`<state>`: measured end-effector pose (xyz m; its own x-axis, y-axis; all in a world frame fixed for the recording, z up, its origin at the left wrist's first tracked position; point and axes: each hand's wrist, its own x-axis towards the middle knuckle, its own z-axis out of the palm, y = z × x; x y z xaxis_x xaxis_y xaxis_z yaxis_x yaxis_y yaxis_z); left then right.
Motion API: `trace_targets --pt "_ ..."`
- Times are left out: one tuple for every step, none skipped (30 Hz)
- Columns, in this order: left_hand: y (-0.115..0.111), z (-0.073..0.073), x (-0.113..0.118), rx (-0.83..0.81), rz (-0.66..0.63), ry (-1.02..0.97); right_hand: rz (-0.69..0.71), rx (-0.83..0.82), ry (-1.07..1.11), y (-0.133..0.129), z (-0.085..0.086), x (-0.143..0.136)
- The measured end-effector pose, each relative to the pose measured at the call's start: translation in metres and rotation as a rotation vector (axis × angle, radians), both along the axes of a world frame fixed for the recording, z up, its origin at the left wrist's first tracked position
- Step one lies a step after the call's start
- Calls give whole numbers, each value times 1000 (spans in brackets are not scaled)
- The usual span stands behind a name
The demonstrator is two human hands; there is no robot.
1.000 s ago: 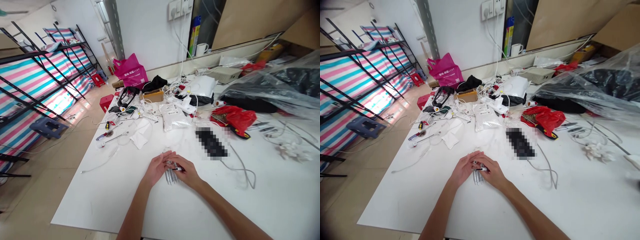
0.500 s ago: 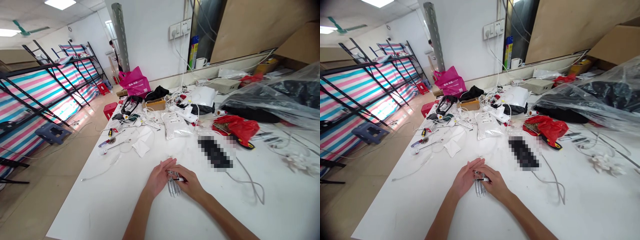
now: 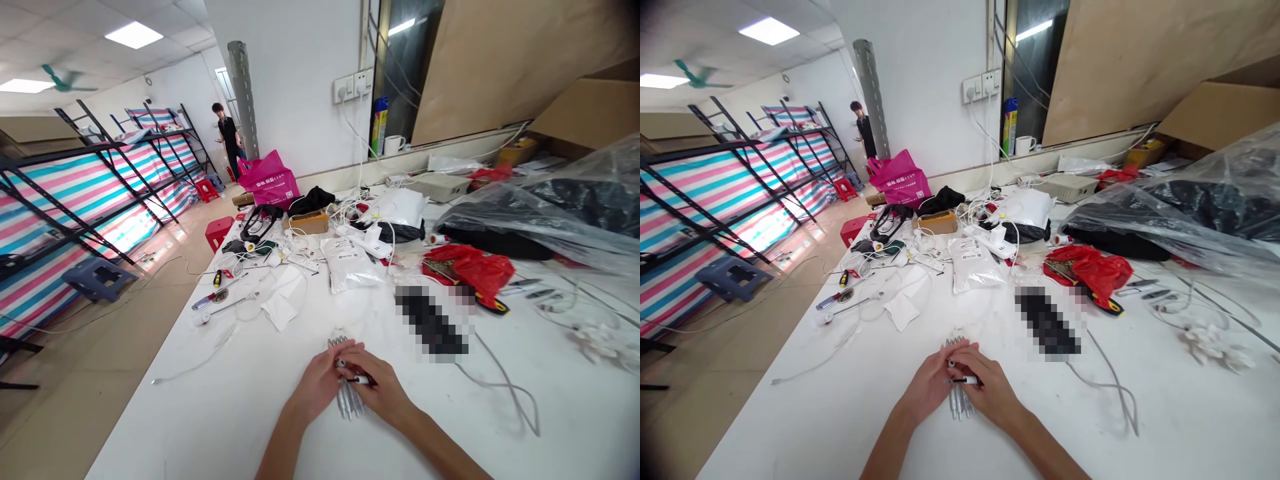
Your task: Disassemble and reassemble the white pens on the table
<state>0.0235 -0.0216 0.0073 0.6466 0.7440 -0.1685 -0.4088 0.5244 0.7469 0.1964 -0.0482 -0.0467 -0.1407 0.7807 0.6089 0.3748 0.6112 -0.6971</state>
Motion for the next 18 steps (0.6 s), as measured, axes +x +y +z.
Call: trace_targets --pt "0 0 0 -2 12 -2 0 1 5 0 0 0" --pt "0 0 1 -2 25 -5 2 -1 12 0 1 0" --pt "0 1 1 -1 34 -5 4 -5 19 1 2 0" --pt "0 1 1 -2 36 -4 7 -10 24 1 3 0" --pt "1 1 1 -4 34 -2 10 -17 27 1 4 0" --pt "1 1 0 -6 33 -2 12 -24 28 0 4 0" --pt "1 1 0 -9 32 -3 12 -28 28 0 5 0" --pt "2 1 0 -13 33 -3 12 -34 27 0 6 0" --pt "2 1 -1 -17 36 -2 13 -38 25 0 7 0" --pt "2 2 -1 -20 41 -3 15 -41 23 -1 7 0" --pt "2 2 -1 -22 45 -3 17 -42 23 -1 8 0" --pt "2 2 -1 -23 46 -2 19 -43 23 -1 9 0" --pt "2 2 -1 -24 43 -2 21 -42 22 -2 9 0" --pt "1 3 -2 -22 37 -1 19 -37 23 -2 9 0" --pt "1 3 -2 -19 29 -1 16 -31 22 -2 9 0" --pt "1 4 -2 -16 20 0 15 -26 18 -2 9 0" --pt "1 4 -3 -14 13 2 14 -16 15 -2 8 0" --pt "1 4 -3 -13 8 5 16 -5 12 -2 7 0"
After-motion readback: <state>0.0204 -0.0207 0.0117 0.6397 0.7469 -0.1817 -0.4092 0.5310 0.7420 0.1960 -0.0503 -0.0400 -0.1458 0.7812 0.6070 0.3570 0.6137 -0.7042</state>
